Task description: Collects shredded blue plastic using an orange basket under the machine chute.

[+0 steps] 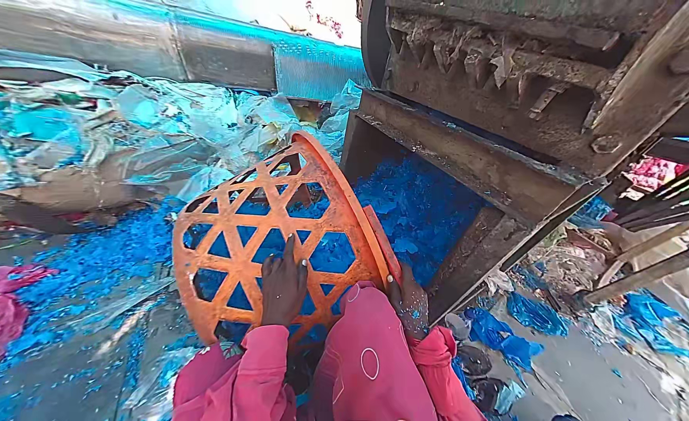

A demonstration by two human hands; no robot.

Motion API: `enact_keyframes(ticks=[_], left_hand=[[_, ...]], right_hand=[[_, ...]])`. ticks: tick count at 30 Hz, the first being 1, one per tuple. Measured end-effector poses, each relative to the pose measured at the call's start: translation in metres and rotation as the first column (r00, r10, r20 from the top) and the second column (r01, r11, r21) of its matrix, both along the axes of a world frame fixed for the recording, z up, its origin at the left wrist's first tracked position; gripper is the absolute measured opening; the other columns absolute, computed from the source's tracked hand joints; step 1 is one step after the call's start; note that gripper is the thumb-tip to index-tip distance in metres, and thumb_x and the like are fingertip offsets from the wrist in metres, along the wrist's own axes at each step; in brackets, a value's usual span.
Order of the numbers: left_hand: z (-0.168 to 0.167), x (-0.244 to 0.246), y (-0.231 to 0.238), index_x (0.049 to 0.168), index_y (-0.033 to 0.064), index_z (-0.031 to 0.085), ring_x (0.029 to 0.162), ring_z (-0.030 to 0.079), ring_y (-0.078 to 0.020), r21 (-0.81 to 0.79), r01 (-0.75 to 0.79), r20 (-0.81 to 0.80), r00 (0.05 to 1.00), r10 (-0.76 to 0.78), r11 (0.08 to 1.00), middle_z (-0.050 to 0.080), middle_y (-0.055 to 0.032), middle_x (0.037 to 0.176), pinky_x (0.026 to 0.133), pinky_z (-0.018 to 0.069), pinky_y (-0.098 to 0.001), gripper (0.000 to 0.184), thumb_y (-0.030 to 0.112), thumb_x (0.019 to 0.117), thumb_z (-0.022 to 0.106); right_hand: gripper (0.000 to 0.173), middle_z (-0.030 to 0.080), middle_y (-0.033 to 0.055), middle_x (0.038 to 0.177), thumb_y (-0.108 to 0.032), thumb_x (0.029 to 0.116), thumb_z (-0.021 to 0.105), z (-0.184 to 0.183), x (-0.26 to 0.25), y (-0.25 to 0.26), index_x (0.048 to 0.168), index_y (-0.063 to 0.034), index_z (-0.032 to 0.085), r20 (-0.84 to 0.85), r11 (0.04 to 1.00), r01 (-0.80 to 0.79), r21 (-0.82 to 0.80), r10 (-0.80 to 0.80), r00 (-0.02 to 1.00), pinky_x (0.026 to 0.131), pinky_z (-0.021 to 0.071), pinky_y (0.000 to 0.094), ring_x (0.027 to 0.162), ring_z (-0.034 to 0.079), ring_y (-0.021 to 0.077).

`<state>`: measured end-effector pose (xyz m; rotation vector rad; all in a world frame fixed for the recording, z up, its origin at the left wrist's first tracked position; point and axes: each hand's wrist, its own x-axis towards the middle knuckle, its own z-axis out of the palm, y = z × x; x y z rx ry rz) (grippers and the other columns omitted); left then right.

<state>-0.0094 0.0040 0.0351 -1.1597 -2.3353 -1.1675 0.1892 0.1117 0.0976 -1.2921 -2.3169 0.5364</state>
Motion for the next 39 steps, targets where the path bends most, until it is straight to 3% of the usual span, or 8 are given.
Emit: enact_keyframes(ticks=[8, 11, 17, 27, 29, 31, 36, 39], left_hand=[[0.001, 0.000, 0.000, 0.157, -0.0048, 0.031, 0.114, 0.062, -0.0515, -0.019, 0.002, 0.009, 1.000, -0.002, 1.000, 0.064, -0.0310, 0.129, 0.118, 0.0238, -0.0606, 0.060, 0.021, 0.1039, 0.040], [-0.002, -0.001, 0.001, 0.157, -0.0036, 0.031, 0.112, 0.064, -0.0491, -0.039, -0.014, 0.006, 1.000, 0.014, 0.999, 0.067, -0.0298, 0.123, 0.119, 0.0243, -0.0598, 0.059, 0.022, 0.1045, 0.039], [-0.003, -0.002, 0.002, 0.157, -0.0034, 0.032, 0.111, 0.064, -0.0495, -0.043, -0.018, 0.003, 1.000, 0.018, 0.999, 0.068, -0.0295, 0.119, 0.119, 0.0247, -0.0598, 0.059, 0.022, 0.1044, 0.040], [-0.001, 0.001, 0.000, 0.156, -0.0051, 0.033, 0.113, 0.063, -0.0519, -0.020, -0.011, -0.001, 1.000, 0.011, 1.000, 0.067, -0.0308, 0.121, 0.118, 0.0245, -0.0605, 0.059, 0.020, 0.1039, 0.040], [-0.001, 0.001, 0.000, 0.157, -0.0045, 0.031, 0.118, 0.061, -0.0508, -0.022, -0.004, 0.009, 1.000, 0.004, 1.000, 0.064, -0.0297, 0.131, 0.119, 0.0236, -0.0594, 0.058, 0.019, 0.1045, 0.041], [0.001, 0.001, 0.000, 0.157, -0.0055, 0.031, 0.118, 0.061, -0.0504, -0.022, 0.007, 0.013, 1.000, -0.007, 1.000, 0.061, -0.0298, 0.135, 0.119, 0.0235, -0.0595, 0.058, 0.018, 0.1046, 0.042], [0.004, 0.002, -0.001, 0.158, -0.0051, 0.029, 0.119, 0.061, -0.0476, -0.073, 0.019, 0.047, 0.999, -0.016, 0.997, 0.061, -0.0283, 0.136, 0.121, 0.0212, -0.0577, 0.057, 0.019, 0.1065, 0.040], [0.003, 0.001, -0.002, 0.158, -0.0053, 0.028, 0.117, 0.063, -0.0461, -0.079, 0.022, 0.046, 0.999, -0.018, 0.997, 0.067, -0.0279, 0.126, 0.121, 0.0201, -0.0571, 0.058, 0.019, 0.1065, 0.039]], right_hand=[[0.051, 0.063, 0.0248, 0.134, -0.021, 0.1077, 0.045, -0.010, 0.002, 0.015, 0.152, 0.0043, 0.041, 0.084, 0.998, 0.004, -0.065, 0.001, 0.996, 0.108, 0.0444, 0.0488, 0.125, 0.062, 0.0362], [0.049, 0.074, 0.0125, 0.088, -0.036, 0.0989, 0.052, -0.124, 0.006, 0.094, 0.132, -0.0009, 0.062, -0.184, 0.873, -0.015, 0.487, 0.119, 0.976, 0.062, 0.0588, 0.0470, 0.073, 0.073, 0.0279], [0.052, 0.075, 0.0078, 0.093, -0.042, 0.0989, 0.053, -0.142, 0.010, 0.112, 0.142, -0.0126, 0.056, -0.176, 0.922, -0.029, 0.386, 0.105, 0.979, 0.066, 0.0595, 0.0500, 0.078, 0.073, 0.0266], [0.049, 0.074, 0.0185, 0.099, -0.029, 0.1027, 0.050, -0.093, 0.011, 0.072, 0.139, 0.0033, 0.054, -0.142, 0.914, -0.107, 0.391, 0.174, 0.974, 0.072, 0.0583, 0.0537, 0.084, 0.073, 0.0357], [0.046, 0.073, 0.0161, 0.082, -0.030, 0.0981, 0.052, -0.100, 0.003, 0.073, 0.125, 0.0060, 0.064, -0.246, 0.806, -0.012, 0.592, 0.194, 0.950, 0.054, 0.0563, 0.0481, 0.065, 0.071, 0.0317], [0.046, 0.073, 0.0250, 0.109, -0.018, 0.1028, 0.053, -0.045, 0.009, 0.033, 0.141, 0.0061, 0.053, -0.133, 0.972, -0.095, 0.213, 0.125, 0.983, 0.082, 0.0563, 0.0579, 0.095, 0.073, 0.0430], [0.044, 0.075, 0.0251, 0.098, -0.020, 0.0995, 0.055, -0.068, 0.004, 0.042, 0.132, 0.0102, 0.060, -0.244, 0.924, -0.041, 0.381, 0.144, 0.959, 0.074, 0.0587, 0.0524, 0.083, 0.075, 0.0392], [0.046, 0.073, 0.0281, 0.107, -0.019, 0.1027, 0.051, -0.056, 0.007, 0.035, 0.138, 0.0105, 0.054, -0.181, 0.958, -0.087, 0.273, 0.140, 0.973, 0.082, 0.0565, 0.0568, 0.093, 0.074, 0.0433]])
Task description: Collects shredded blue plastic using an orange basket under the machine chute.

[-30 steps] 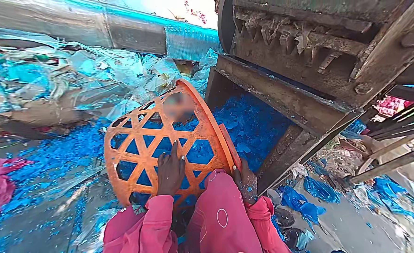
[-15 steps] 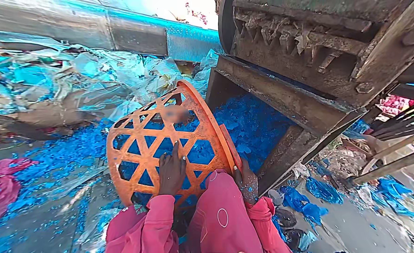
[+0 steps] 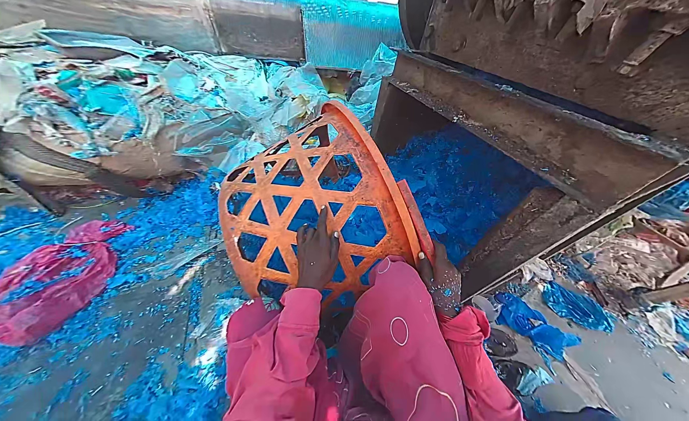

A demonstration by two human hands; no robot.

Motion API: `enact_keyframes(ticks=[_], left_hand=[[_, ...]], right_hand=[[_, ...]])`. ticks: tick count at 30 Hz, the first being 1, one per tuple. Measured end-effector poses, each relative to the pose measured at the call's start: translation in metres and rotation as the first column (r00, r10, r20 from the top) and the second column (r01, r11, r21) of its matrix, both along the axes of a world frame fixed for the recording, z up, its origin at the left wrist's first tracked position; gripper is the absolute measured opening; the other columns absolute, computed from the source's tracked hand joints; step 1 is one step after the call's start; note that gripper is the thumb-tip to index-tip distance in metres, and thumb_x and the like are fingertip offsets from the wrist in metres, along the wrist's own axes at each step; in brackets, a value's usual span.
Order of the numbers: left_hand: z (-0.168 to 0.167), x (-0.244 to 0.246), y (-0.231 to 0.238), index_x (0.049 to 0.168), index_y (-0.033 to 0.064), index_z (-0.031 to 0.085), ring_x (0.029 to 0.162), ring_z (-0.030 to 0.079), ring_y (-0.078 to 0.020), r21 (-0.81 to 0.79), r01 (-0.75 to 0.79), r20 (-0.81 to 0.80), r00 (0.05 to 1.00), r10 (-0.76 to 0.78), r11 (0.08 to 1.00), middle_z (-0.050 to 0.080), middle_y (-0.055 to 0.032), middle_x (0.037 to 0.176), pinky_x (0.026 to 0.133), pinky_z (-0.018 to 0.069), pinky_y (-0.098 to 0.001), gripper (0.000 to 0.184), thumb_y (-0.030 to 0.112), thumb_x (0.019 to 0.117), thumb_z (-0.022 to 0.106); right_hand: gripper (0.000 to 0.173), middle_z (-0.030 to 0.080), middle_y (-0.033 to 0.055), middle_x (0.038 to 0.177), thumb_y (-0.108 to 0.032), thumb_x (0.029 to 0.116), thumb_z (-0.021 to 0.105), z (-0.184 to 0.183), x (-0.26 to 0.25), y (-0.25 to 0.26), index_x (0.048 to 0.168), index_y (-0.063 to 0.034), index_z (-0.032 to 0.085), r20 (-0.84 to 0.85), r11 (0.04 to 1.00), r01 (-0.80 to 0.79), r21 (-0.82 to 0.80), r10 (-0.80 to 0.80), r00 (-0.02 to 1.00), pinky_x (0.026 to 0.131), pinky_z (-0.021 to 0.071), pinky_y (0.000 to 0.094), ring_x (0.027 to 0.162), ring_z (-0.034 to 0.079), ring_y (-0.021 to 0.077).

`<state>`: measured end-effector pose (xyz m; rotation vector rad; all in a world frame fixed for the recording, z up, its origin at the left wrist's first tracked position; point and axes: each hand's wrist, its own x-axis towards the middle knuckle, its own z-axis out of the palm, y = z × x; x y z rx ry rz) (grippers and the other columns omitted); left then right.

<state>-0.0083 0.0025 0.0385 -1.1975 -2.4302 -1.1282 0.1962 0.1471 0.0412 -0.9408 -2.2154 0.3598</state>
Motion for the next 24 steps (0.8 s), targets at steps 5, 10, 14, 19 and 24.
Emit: enact_keyframes(ticks=[5, 10, 14, 19, 24], left_hand=[[0.001, 0.000, 0.000, 0.159, -0.0039, 0.025, 0.118, 0.062, -0.0445, -0.013, 0.003, 0.013, 1.000, -0.003, 1.000, 0.067, -0.0273, 0.126, 0.121, 0.0188, -0.0573, 0.059, 0.018, 0.1068, 0.040], [0.000, 0.000, 0.001, 0.158, -0.0046, 0.027, 0.116, 0.063, -0.0445, -0.005, 0.003, -0.001, 1.000, -0.003, 1.000, 0.067, -0.0270, 0.126, 0.121, 0.0202, -0.0572, 0.058, 0.018, 0.1065, 0.040], [-0.002, 0.000, 0.000, 0.159, -0.0035, 0.026, 0.116, 0.063, -0.0438, -0.007, -0.002, -0.010, 1.000, 0.002, 1.000, 0.068, -0.0265, 0.124, 0.121, 0.0212, -0.0568, 0.059, 0.019, 0.1067, 0.039], [0.000, 0.001, 0.000, 0.158, -0.0045, 0.028, 0.115, 0.064, -0.0449, 0.002, 0.003, 0.003, 1.000, -0.003, 1.000, 0.069, -0.0270, 0.121, 0.121, 0.0198, -0.0577, 0.058, 0.018, 0.1063, 0.040], [0.002, 0.001, -0.001, 0.158, -0.0058, 0.028, 0.119, 0.062, -0.0457, -0.007, 0.010, 0.019, 1.000, -0.010, 1.000, 0.066, -0.0274, 0.128, 0.123, 0.0187, -0.0559, 0.057, 0.019, 0.1067, 0.039]], right_hand=[[0.044, 0.073, 0.0292, 0.103, -0.014, 0.0989, 0.055, 0.007, -0.001, -0.005, 0.136, 0.0104, 0.056, -0.015, 1.000, 0.002, 0.005, -0.002, 1.000, 0.075, 0.0559, 0.0606, 0.087, 0.072, 0.0479], [0.045, 0.073, 0.0294, 0.103, -0.015, 0.1003, 0.054, 0.009, 0.000, -0.005, 0.136, 0.0109, 0.055, -0.006, 1.000, 0.007, -0.011, -0.007, 1.000, 0.076, 0.0558, 0.0608, 0.089, 0.073, 0.0478], [0.047, 0.072, 0.0290, 0.109, -0.021, 0.1039, 0.051, 0.005, 0.003, -0.004, 0.140, 0.0102, 0.053, 0.029, 0.999, 0.010, -0.036, -0.009, 1.000, 0.085, 0.0560, 0.0576, 0.096, 0.073, 0.0450], [0.045, 0.073, 0.0294, 0.104, -0.015, 0.0993, 0.056, 0.004, 0.001, -0.003, 0.136, 0.0112, 0.056, -0.027, 1.000, -0.002, 0.007, 0.003, 1.000, 0.077, 0.0559, 0.0607, 0.089, 0.072, 0.0478], [0.045, 0.073, 0.0294, 0.105, -0.015, 0.1001, 0.055, 0.005, 0.001, -0.005, 0.137, 0.0108, 0.056, -0.023, 1.000, 0.002, 0.005, -0.002, 1.000, 0.078, 0.0561, 0.0602, 0.090, 0.073, 0.0472]])
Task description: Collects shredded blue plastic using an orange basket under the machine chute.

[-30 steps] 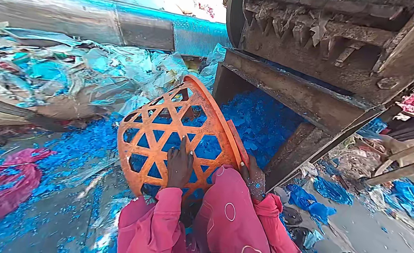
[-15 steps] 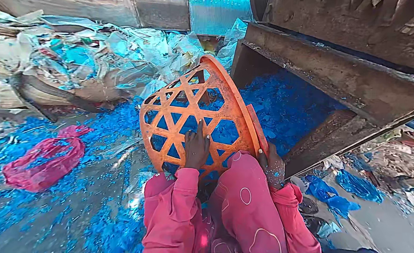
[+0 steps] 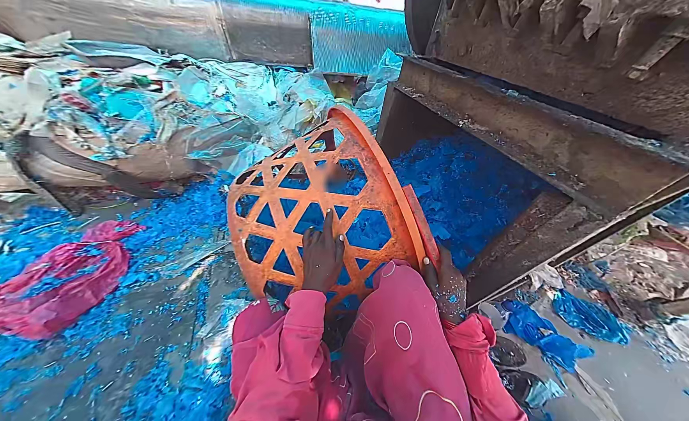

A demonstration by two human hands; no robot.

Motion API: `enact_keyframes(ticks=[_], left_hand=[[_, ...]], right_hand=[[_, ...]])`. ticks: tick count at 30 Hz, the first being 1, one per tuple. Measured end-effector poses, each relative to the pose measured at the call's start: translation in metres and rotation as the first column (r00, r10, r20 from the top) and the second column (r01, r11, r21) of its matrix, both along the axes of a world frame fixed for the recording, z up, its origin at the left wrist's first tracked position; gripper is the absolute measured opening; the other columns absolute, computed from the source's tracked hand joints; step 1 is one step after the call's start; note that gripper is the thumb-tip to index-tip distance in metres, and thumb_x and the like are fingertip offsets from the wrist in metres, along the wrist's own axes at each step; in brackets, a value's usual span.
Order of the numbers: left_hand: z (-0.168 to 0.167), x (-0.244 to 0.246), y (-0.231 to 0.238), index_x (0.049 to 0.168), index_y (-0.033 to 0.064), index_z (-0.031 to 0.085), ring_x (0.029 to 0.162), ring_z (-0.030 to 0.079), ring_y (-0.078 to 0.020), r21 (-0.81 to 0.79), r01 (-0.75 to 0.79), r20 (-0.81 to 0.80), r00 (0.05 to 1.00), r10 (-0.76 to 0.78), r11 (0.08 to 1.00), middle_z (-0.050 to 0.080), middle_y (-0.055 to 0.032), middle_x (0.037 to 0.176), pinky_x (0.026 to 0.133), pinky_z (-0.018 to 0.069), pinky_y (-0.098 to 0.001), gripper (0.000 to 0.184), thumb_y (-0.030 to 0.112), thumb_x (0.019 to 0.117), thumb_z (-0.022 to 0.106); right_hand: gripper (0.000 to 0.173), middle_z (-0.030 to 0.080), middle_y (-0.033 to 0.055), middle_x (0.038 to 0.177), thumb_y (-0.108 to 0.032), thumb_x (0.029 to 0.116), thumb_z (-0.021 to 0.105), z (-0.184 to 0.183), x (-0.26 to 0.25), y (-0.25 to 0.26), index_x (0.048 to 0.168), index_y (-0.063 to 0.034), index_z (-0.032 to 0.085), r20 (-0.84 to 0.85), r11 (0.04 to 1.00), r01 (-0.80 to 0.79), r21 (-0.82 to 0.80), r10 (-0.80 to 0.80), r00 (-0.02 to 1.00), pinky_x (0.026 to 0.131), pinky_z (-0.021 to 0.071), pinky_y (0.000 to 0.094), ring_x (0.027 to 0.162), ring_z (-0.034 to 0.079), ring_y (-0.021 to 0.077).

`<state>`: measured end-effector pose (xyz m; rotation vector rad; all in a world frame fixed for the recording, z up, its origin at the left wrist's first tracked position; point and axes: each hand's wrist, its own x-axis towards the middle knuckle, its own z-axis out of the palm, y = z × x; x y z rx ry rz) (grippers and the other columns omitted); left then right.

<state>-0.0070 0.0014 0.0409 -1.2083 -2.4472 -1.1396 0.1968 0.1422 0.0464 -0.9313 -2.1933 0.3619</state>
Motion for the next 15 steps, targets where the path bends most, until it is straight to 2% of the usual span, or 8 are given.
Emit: enact_keyframes(ticks=[2, 5, 10, 13, 15], left_hand=[[0.000, 0.001, 0.000, 0.158, -0.0051, 0.029, 0.119, 0.062, -0.0457, -0.003, -0.009, -0.010, 1.000, 0.009, 1.000, 0.065, -0.0269, 0.130, 0.122, 0.0198, -0.0560, 0.058, 0.019, 0.1062, 0.039], [0.003, 0.002, 0.000, 0.158, -0.0048, 0.026, 0.122, 0.060, -0.0454, -0.017, -0.005, 0.005, 1.000, 0.005, 1.000, 0.062, -0.0272, 0.135, 0.122, 0.0196, -0.0549, 0.058, 0.018, 0.1063, 0.040], [0.004, 0.002, -0.001, 0.159, -0.0041, 0.026, 0.123, 0.060, -0.0457, -0.014, -0.014, 0.000, 1.000, 0.014, 1.000, 0.062, -0.0268, 0.136, 0.122, 0.0200, -0.0563, 0.059, 0.018, 0.1059, 0.041], [0.003, 0.002, -0.001, 0.159, -0.0039, 0.027, 0.124, 0.059, -0.0450, -0.023, -0.014, -0.002, 1.000, 0.014, 1.000, 0.060, -0.0264, 0.139, 0.122, 0.0202, -0.0550, 0.058, 0.018, 0.1063, 0.040], [0.002, 0.002, -0.001, 0.158, -0.0049, 0.028, 0.124, 0.059, -0.0459, -0.008, -0.013, -0.010, 1.000, 0.013, 1.000, 0.061, -0.0274, 0.137, 0.122, 0.0202, -0.0560, 0.058, 0.017, 0.1058, 0.041]], right_hand=[[0.046, 0.072, 0.0285, 0.110, -0.018, 0.1024, 0.053, 0.001, 0.002, -0.002, 0.140, 0.0097, 0.054, 0.021, 0.999, 0.000, -0.032, 0.001, 1.000, 0.085, 0.0556, 0.0576, 0.096, 0.073, 0.0447], [0.044, 0.073, 0.0287, 0.103, -0.015, 0.0998, 0.056, 0.002, 0.000, -0.002, 0.136, 0.0097, 0.056, 0.000, 1.000, 0.011, -0.019, -0.011, 1.000, 0.077, 0.0562, 0.0611, 0.088, 0.073, 0.0471], [0.044, 0.073, 0.0279, 0.104, -0.016, 0.0998, 0.056, 0.000, -0.001, -0.001, 0.136, 0.0090, 0.057, -0.005, 1.000, 0.009, 0.000, -0.009, 1.000, 0.076, 0.0567, 0.0605, 0.088, 0.073, 0.0467], [0.046, 0.075, 0.0260, 0.100, -0.021, 0.1000, 0.055, -0.013, -0.001, 0.006, 0.134, 0.0103, 0.058, -0.025, 0.997, 0.022, 0.071, -0.020, 0.999, 0.075, 0.0588, 0.0556, 0.085, 0.075, 0.0429], [0.046, 0.072, 0.0294, 0.109, -0.019, 0.1026, 0.053, -0.002, 0.003, -0.002, 0.138, 0.0102, 0.055, 0.006, 0.999, 0.010, -0.042, -0.010, 1.000, 0.085, 0.0558, 0.0583, 0.095, 0.073, 0.0464]])
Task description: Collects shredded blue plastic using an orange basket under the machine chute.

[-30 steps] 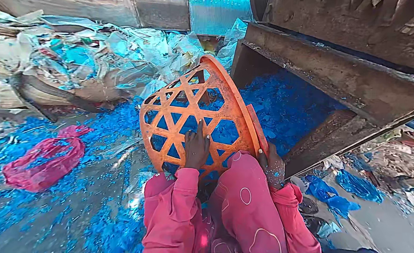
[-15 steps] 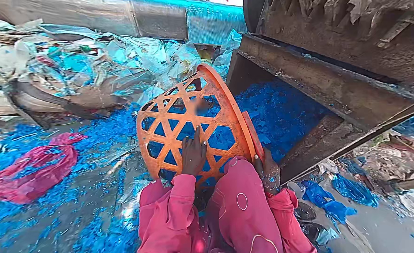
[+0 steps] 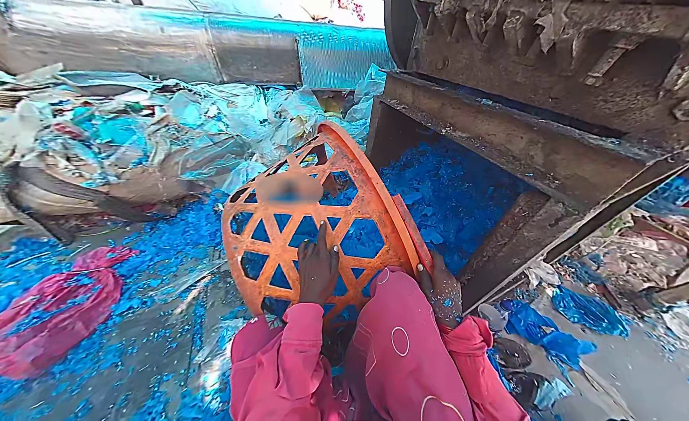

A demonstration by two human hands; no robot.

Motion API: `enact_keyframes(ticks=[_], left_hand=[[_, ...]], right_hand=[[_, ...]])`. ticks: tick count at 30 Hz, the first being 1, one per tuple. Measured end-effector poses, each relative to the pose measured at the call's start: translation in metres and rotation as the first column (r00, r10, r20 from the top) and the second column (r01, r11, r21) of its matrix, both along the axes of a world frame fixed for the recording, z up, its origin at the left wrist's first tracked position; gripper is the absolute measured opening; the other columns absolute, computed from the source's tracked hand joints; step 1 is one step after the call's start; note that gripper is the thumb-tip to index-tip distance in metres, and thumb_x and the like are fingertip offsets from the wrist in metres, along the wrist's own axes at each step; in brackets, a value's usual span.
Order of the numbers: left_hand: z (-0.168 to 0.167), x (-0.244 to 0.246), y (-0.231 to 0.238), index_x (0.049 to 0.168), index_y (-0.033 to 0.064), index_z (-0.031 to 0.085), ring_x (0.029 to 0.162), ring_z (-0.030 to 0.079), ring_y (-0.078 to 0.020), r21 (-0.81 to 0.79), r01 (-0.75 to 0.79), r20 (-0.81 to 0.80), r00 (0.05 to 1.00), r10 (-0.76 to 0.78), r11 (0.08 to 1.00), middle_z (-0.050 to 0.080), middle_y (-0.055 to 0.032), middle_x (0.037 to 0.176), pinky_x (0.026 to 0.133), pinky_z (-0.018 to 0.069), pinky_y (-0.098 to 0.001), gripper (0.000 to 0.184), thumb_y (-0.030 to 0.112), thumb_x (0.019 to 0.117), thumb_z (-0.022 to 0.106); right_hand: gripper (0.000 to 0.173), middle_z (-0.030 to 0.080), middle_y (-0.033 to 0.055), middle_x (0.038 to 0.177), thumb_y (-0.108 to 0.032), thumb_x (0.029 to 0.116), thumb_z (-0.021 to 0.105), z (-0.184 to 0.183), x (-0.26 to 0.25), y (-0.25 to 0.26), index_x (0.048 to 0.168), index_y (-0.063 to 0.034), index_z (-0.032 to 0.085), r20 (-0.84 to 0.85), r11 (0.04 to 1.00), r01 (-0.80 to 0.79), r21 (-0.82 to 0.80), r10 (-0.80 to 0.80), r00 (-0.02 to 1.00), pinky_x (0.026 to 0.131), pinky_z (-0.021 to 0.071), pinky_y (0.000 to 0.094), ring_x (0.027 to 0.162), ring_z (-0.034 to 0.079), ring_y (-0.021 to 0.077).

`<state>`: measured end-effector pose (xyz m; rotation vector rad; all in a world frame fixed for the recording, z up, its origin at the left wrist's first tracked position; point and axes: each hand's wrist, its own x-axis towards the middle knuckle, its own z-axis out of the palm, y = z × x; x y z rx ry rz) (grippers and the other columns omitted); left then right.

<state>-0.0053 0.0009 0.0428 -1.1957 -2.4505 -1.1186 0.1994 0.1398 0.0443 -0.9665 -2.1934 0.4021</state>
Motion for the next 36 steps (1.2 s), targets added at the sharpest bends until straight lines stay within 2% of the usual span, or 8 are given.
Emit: enact_keyframes(ticks=[1, 4, 8, 16, 20, 24, 36], left_hand=[[0.000, 0.000, 0.000, 0.158, -0.0051, 0.029, 0.124, 0.059, -0.0463, 0.008, -0.001, -0.001, 1.000, 0.001, 1.000, 0.062, -0.0277, 0.135, 0.122, 0.0200, -0.0562, 0.058, 0.017, 0.1054, 0.041], [-0.002, -0.001, 0.001, 0.157, -0.0056, 0.029, 0.122, 0.060, -0.0467, 0.017, 0.004, -0.006, 1.000, -0.004, 1.000, 0.064, -0.0276, 0.133, 0.122, 0.0199, -0.0573, 0.058, 0.017, 0.1056, 0.041], [-0.005, -0.002, 0.001, 0.157, -0.0054, 0.029, 0.122, 0.060, -0.0472, 0.017, 0.002, -0.016, 1.000, -0.002, 1.000, 0.066, -0.0282, 0.129, 0.122, 0.0192, -0.0569, 0.058, 0.019, 0.1060, 0.039], [-0.005, -0.003, 0.002, 0.159, -0.0026, 0.027, 0.133, 0.053, -0.0481, 0.006, -0.003, -0.006, 1.000, 0.003, 1.000, 0.059, -0.0282, 0.139, 0.122, 0.0179, -0.0572, 0.058, 0.019, 0.1061, 0.039], [-0.007, -0.005, 0.004, 0.158, -0.0041, 0.028, 0.131, 0.054, -0.0466, 0.016, -0.002, -0.031, 1.000, 0.002, 1.000, 0.059, -0.0272, 0.140, 0.122, 0.0199, -0.0574, 0.058, 0.018, 0.1056, 0.040], [-0.008, -0.005, 0.004, 0.158, -0.0040, 0.027, 0.131, 0.055, -0.0454, 0.031, 0.003, -0.048, 0.999, -0.001, 1.000, 0.058, -0.0267, 0.141, 0.121, 0.0205, -0.0587, 0.059, 0.019, 0.1059, 0.039], [-0.009, -0.001, 0.001, 0.158, -0.0056, 0.028, 0.124, 0.061, -0.0436, 0.017, 0.033, -0.064, 0.997, -0.032, 0.999, 0.064, -0.0269, 0.132, 0.119, 0.0233, -0.0609, 0.061, 0.020, 0.1043, 0.044]], right_hand=[[0.046, 0.072, 0.0295, 0.110, -0.018, 0.1024, 0.053, 0.002, 0.001, -0.001, 0.139, 0.0097, 0.054, 0.013, 1.000, -0.003, -0.016, 0.003, 1.000, 0.086, 0.0554, 0.0586, 0.097, 0.072, 0.0466], [0.043, 0.073, 0.0289, 0.105, -0.014, 0.0994, 0.057, 0.002, 0.002, -0.001, 0.136, 0.0097, 0.057, 0.008, 1.000, -0.010, 0.004, 0.010, 1.000, 0.078, 0.0561, 0.0609, 0.089, 0.072, 0.0484], [0.044, 0.073, 0.0287, 0.105, -0.015, 0.0991, 0.056, 0.001, 0.003, 0.001, 0.136, 0.0095, 0.057, 0.010, 1.000, -0.009, 0.002, 0.009, 1.000, 0.077, 0.0559, 0.0610, 0.089, 0.072, 0.0483], [0.044, 0.073, 0.0287, 0.104, -0.015, 0.0996, 0.055, 0.002, 0.000, 0.000, 0.136, 0.0094, 0.056, 0.018, 1.000, -0.007, -0.014, 0.007, 1.000, 0.076, 0.0557, 0.0609, 0.089, 0.072, 0.0480], [0.044, 0.073, 0.0280, 0.097, -0.015, 0.0962, 0.056, -0.005, -0.004, 0.001, 0.131, 0.0107, 0.059, -0.015, 0.995, 0.026, 0.100, -0.025, 1.000, 0.067, 0.0564, 0.0592, 0.079, 0.073, 0.0470], [0.043, 0.073, 0.0288, 0.099, -0.015, 0.0971, 0.056, -0.004, -0.003, 0.002, 0.131, 0.0116, 0.059, -0.010, 0.996, 0.013, 0.090, -0.013, 1.000, 0.069, 0.0565, 0.0599, 0.081, 0.073, 0.0480], [0.045, 0.073, 0.0283, 0.095, -0.018, 0.0961, 0.053, -0.011, 0.001, 0.006, 0.129, 0.0120, 0.060, -0.010, 0.992, 0.020, 0.128, -0.019, 1.000, 0.063, 0.0555, 0.0588, 0.077, 0.073, 0.0467]])
